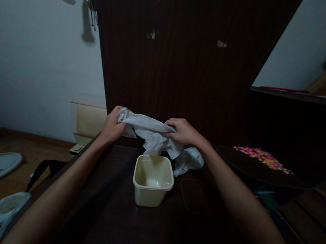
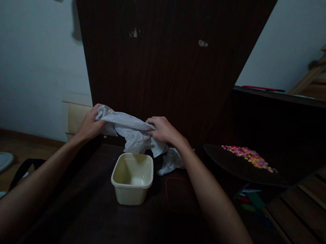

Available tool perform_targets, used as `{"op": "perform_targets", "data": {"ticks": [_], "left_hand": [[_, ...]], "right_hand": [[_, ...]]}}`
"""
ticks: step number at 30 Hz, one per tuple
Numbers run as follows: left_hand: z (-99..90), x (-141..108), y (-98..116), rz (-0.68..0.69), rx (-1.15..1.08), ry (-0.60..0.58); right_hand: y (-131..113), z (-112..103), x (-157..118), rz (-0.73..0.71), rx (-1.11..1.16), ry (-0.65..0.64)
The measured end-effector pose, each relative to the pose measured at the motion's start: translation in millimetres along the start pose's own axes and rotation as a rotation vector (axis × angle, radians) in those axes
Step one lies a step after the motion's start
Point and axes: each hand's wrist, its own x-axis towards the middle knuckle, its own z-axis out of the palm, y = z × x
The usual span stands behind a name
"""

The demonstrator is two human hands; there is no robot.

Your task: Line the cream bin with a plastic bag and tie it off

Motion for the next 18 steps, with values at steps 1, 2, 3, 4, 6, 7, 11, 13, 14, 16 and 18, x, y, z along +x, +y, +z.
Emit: {"op": "perform_targets", "data": {"ticks": [1,2,3,4,6,7,11,13,14,16,18], "left_hand": [[-0.6,-1,0,0.003,-0.080,0.010],[-1.3,-1,1,0.001,-0.149,0.014],[-2.0,-2,2,-0.004,-0.198,0.015],[-2.8,-3,4,-0.005,-0.233,0.017],[-5.1,-4,9,0.019,-0.258,0.024],[-6.6,-6,11,0.050,-0.255,0.024],[-13.6,-14,20,0.179,-0.189,-0.034],[-16.2,-21,24,0.220,-0.113,-0.089],[-17.0,-25,25,0.248,-0.073,-0.119],[-17.1,-34,28,0.333,-0.035,-0.186],[-15.7,-44,31,0.432,-0.051,-0.248]], "right_hand": [[-1,-2,-4,0.001,-0.027,0.009],[-1,-4,-7,0.002,-0.047,0.020],[-3,-6,-11,-0.001,-0.064,0.034],[-6,-8,-16,-0.012,-0.078,0.047],[-13,-13,-26,-0.061,-0.098,0.063],[-19,-16,-31,-0.100,-0.103,0.060],[-49,-25,-53,-0.248,-0.038,-0.088],[-63,-25,-63,-0.271,-0.001,-0.238],[-68,-23,-66,-0.274,0.002,-0.324],[-74,-19,-71,-0.266,-0.007,-0.502],[-73,-13,-71,-0.217,0.026,-0.684]]}}
